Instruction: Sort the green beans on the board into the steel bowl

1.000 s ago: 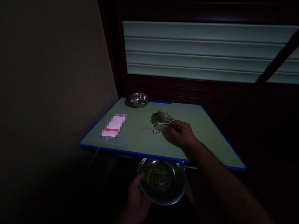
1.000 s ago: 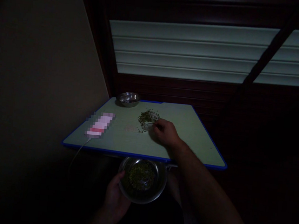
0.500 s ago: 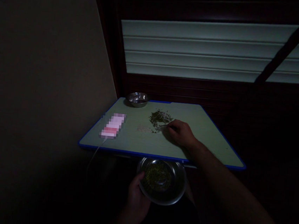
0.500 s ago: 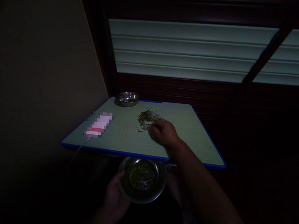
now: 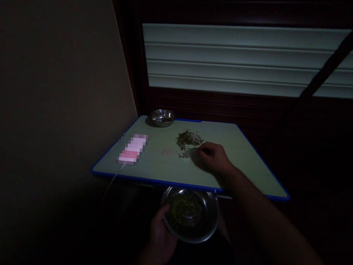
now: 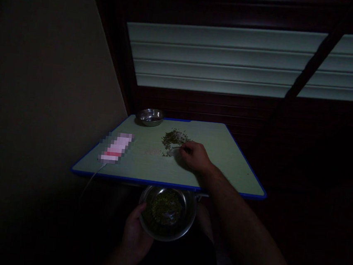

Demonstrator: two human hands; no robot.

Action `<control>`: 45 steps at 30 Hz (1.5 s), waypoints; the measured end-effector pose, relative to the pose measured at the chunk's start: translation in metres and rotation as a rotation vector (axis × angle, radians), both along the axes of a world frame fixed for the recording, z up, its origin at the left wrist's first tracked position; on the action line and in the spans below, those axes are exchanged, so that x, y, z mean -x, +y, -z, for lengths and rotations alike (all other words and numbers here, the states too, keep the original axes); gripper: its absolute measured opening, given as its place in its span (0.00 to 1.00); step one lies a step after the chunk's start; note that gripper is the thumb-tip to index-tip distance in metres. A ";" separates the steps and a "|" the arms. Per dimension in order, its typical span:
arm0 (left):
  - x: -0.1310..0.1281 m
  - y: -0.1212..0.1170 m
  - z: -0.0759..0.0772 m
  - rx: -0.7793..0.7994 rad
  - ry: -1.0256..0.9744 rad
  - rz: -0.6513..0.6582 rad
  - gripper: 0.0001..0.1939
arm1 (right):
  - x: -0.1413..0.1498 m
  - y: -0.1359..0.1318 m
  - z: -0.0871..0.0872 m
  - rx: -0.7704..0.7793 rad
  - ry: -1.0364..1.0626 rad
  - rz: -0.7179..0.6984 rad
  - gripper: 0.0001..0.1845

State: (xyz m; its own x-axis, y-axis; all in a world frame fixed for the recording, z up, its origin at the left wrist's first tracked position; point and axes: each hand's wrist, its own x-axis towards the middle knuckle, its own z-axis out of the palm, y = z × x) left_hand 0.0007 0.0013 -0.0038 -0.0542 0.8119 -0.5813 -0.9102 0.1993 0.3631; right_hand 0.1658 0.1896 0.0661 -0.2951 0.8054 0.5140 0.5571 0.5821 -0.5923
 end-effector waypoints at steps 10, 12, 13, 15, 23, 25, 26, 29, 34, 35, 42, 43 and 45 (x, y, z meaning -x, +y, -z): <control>0.002 -0.001 0.001 0.007 -0.014 -0.006 0.10 | -0.001 -0.001 -0.001 -0.011 -0.022 -0.036 0.08; 0.001 -0.001 -0.001 0.015 -0.019 -0.012 0.10 | -0.001 -0.001 -0.001 -0.021 -0.024 -0.030 0.08; 0.001 0.000 -0.002 0.017 -0.023 -0.009 0.10 | -0.001 -0.001 -0.001 -0.022 -0.027 -0.033 0.08; 0.001 0.000 -0.004 0.019 -0.022 0.005 0.12 | -0.001 0.000 0.000 -0.019 -0.033 -0.045 0.09; 0.001 -0.001 0.001 0.013 -0.001 -0.003 0.11 | -0.001 0.000 0.000 -0.021 -0.004 -0.021 0.09; 0.002 -0.001 0.003 0.007 0.002 -0.002 0.11 | -0.001 0.000 -0.001 -0.011 -0.012 -0.022 0.08; 0.002 -0.001 0.004 0.005 0.006 0.001 0.10 | -0.001 -0.001 -0.001 -0.002 -0.013 -0.029 0.07; 0.003 0.000 0.005 -0.012 0.012 0.015 0.10 | 0.000 -0.001 -0.001 0.021 0.003 -0.047 0.07; 0.003 0.000 0.006 -0.026 0.014 -0.001 0.10 | 0.001 -0.002 -0.002 0.001 -0.001 -0.026 0.07; 0.003 0.000 0.006 -0.026 0.016 -0.008 0.10 | 0.001 -0.002 -0.002 0.003 -0.010 -0.029 0.07; 0.004 0.000 0.010 -0.029 0.009 0.004 0.10 | 0.003 -0.002 -0.002 0.060 0.031 -0.031 0.08; 0.004 0.000 0.010 -0.028 0.008 0.006 0.09 | 0.004 -0.002 -0.001 0.059 0.034 -0.022 0.08; 0.004 0.000 0.009 -0.026 0.009 0.007 0.09 | 0.004 -0.001 0.000 0.067 0.030 -0.017 0.08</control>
State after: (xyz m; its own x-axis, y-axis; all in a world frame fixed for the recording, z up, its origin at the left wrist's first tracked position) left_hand -0.0034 0.0017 -0.0129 -0.0530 0.8270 -0.5596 -0.9056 0.1963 0.3759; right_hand 0.1615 0.1883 0.0665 -0.2941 0.8332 0.4683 0.5289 0.5500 -0.6464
